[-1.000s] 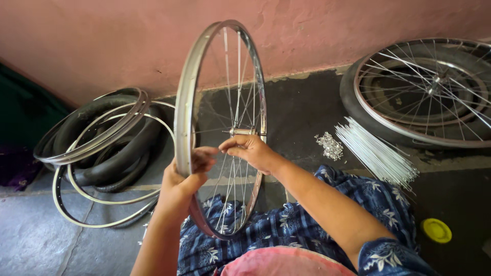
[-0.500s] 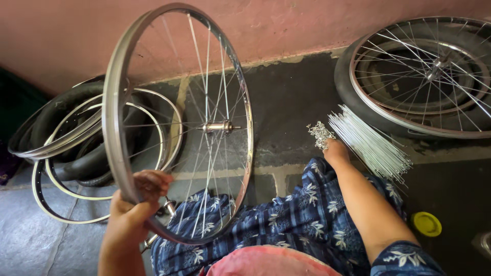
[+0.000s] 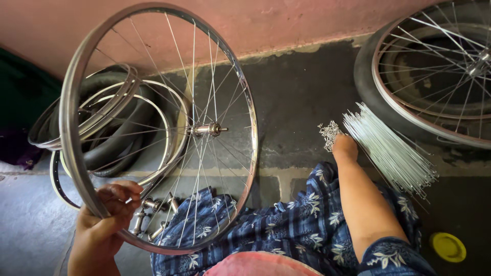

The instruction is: The person sits on the floor and laces a bicycle wheel, threading spokes through the hub and seating their heads into the rim, rotating the wheel as they work around it. They pick spokes one at a time from a bundle on the floor and press each into the rim holes.

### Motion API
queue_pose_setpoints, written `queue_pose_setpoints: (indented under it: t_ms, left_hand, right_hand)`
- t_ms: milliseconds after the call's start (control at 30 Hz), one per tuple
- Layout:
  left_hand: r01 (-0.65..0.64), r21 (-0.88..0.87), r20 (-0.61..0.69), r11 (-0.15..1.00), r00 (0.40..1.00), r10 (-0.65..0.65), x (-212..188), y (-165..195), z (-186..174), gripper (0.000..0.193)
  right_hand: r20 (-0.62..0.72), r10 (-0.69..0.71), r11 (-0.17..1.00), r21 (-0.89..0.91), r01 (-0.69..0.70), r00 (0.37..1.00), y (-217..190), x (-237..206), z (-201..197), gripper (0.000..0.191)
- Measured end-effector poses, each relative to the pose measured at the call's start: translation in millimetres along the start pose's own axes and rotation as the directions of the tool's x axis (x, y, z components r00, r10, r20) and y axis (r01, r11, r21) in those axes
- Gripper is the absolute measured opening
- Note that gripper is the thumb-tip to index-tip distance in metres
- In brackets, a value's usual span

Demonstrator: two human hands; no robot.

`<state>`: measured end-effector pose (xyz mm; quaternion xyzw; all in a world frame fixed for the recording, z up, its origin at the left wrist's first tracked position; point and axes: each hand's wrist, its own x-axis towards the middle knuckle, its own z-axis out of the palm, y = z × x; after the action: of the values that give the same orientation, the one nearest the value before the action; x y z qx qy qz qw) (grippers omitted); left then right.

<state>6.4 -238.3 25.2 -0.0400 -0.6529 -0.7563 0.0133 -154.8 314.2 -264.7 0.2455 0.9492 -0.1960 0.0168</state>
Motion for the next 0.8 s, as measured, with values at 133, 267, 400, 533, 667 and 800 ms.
queue_pose_setpoints:
  t_ms: [133, 267, 400, 533, 667, 800]
  left_hand:
    - [-0.032, -0.038, 0.087, 0.999, 0.996, 0.036, -4.2, -1.2, -2.2, 0.026]
    - [-0.006, 0.007, 0.01, 1.0, 1.0, 0.006, -11.3, -1.1, 2.8, 0.04]
    - [0.035, 0.077, -0.027, 0.996, 0.999, -0.033, -18.0, -1.9, 9.2, 0.04]
    - [0.066, 0.08, 0.026, 0.995, 0.997, -0.068, -18.9, -3.2, 16.7, 0.035]
    - [-0.004, 0.11, 0.092, 0.994, 0.996, -0.006, -20.5, -2.5, 29.5, 0.027]
    - [0.007, 0.111, 0.095, 0.994, 0.995, -0.017, -21.0, 0.7, 43.2, 0.025]
  right_hand:
    - [-0.014, 0.062, 0.997, 0.042, -0.062, 0.998, 5.3, 3.3, 8.1, 0.022]
    - [-0.039, 0.132, 0.985, 0.119, -0.126, 0.991, 5.7, 4.1, 10.8, 0.029]
    - [-0.019, 0.221, 0.972, 0.088, -0.218, 0.975, 3.5, 5.9, 9.9, 0.031]
    - [0.005, 0.223, 0.972, 0.078, -0.223, 0.975, 3.9, 6.0, 6.8, 0.031]
    - [0.021, 0.222, 0.974, 0.028, -0.223, 0.975, 7.0, 9.8, 5.4, 0.028]
    - [-0.005, 0.217, 0.976, -0.017, -0.217, 0.976, 10.3, 15.6, 1.2, 0.027]
